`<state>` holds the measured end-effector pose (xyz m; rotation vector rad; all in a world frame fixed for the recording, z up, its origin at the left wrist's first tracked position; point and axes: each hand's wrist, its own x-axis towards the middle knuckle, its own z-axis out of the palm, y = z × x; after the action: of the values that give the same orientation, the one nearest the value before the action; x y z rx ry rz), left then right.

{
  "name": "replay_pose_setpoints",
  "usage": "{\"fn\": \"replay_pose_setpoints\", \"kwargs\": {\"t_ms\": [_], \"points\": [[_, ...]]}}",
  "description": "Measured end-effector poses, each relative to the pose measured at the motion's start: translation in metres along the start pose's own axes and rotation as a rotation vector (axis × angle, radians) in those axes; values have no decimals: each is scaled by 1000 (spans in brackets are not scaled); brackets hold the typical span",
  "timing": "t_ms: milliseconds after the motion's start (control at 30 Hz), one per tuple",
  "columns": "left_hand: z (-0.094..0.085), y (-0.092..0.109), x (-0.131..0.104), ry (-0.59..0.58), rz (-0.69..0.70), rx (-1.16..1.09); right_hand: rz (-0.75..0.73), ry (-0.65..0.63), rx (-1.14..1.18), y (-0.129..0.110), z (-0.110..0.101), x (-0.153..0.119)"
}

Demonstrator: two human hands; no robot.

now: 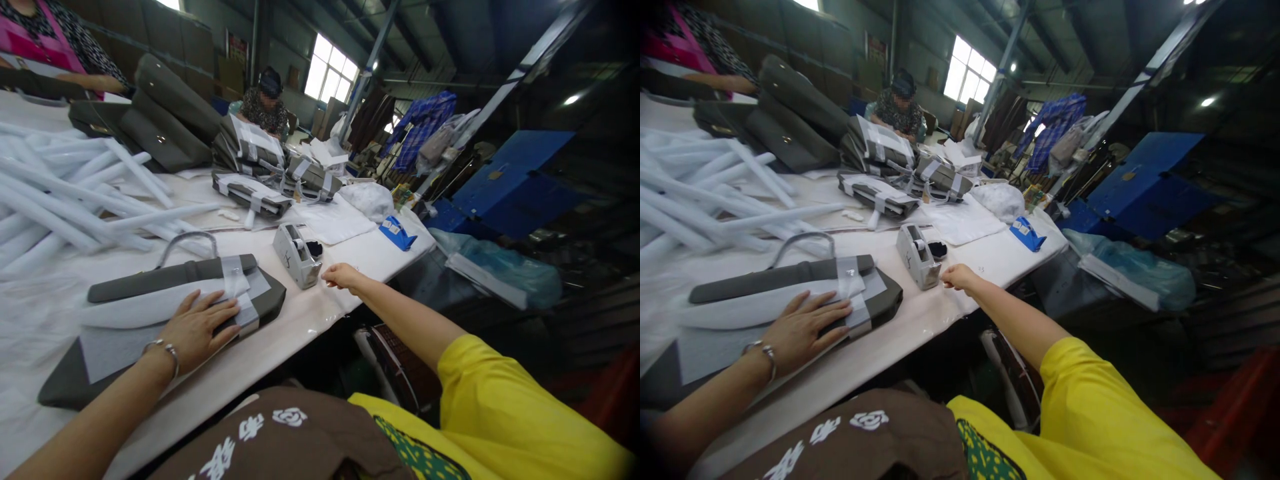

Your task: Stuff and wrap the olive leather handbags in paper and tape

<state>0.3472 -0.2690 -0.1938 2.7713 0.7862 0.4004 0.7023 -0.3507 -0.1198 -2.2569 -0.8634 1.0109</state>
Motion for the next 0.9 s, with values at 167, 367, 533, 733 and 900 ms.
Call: {"fn": "replay_pose_setpoints", "kwargs": {"t_ms": [167,367,533,733,900], "points": [[-4,4,0,-27,-9,26,-38,93,65,8,23,8],[-8,9,-3,-28,-33,0,46,-33,140,21,37,-9],[-6,9,-5,-38,-33,-17,-10,-238,216,17,59,-46],[-4,8,-4,-37,-41,5,-286,-603,368,-28,106,-74],[-5,10,-6,-45,-30,17,-322,-638,370,-48,137,-72]]}}
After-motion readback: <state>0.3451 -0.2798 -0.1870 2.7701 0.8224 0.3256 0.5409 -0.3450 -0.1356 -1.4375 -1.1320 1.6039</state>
